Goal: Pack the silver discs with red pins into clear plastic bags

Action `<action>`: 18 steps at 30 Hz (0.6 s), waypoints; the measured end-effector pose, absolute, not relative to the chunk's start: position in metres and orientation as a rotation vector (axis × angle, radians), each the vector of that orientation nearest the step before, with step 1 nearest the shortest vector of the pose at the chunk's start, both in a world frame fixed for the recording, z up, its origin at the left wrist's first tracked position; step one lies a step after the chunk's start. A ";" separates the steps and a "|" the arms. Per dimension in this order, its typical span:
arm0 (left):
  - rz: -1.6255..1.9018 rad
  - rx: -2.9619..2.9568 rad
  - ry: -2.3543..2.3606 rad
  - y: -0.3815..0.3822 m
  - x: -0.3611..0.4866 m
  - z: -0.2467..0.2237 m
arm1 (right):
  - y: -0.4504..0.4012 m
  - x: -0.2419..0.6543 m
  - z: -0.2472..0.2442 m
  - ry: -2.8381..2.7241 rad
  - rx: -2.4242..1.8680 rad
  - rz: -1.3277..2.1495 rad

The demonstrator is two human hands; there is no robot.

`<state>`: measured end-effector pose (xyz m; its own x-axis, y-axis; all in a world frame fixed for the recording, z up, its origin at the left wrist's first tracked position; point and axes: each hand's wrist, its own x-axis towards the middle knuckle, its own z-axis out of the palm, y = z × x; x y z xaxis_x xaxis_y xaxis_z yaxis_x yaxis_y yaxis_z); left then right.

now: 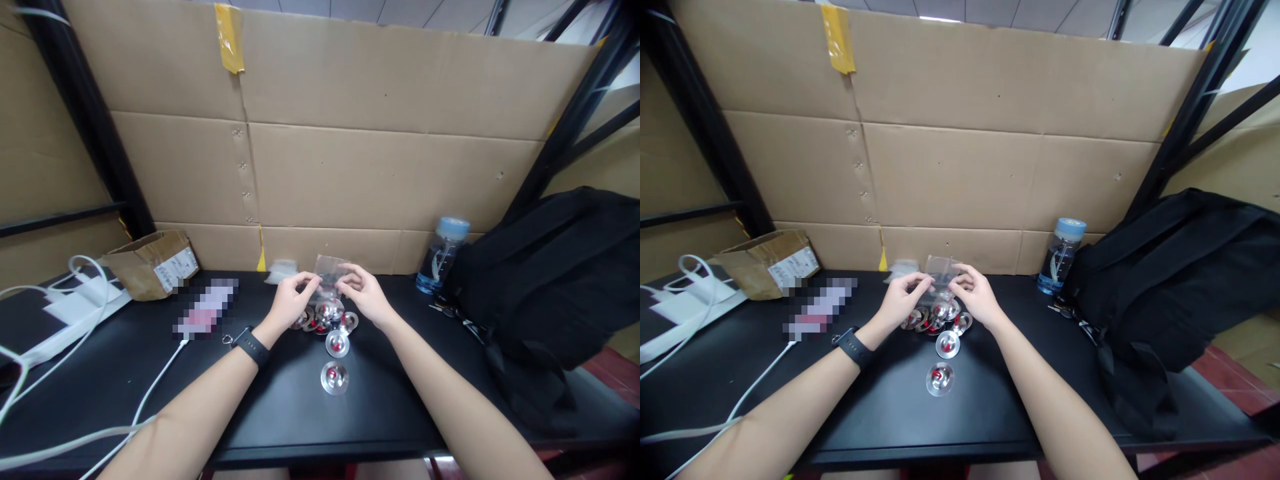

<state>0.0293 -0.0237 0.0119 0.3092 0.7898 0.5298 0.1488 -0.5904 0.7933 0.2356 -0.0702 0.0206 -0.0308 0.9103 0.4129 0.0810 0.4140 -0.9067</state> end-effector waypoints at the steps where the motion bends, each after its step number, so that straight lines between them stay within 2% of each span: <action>1: 1.321 1.907 0.825 -0.024 0.030 0.013 | -0.071 0.235 0.021 -1.440 -0.931 0.865; 10: 1.311 1.637 0.698 -0.031 0.035 0.014 | -0.074 0.233 0.025 -1.331 -0.892 0.903; 18: 1.314 1.758 0.668 -0.027 0.033 0.012 | -0.071 0.234 0.023 -1.409 -0.872 0.828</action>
<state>0.0334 -0.0267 0.0120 0.3139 0.8003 0.5108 -0.0584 -0.5207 0.8517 0.2340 -0.0712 0.0230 0.0057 0.8869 0.4619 0.0283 0.4616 -0.8867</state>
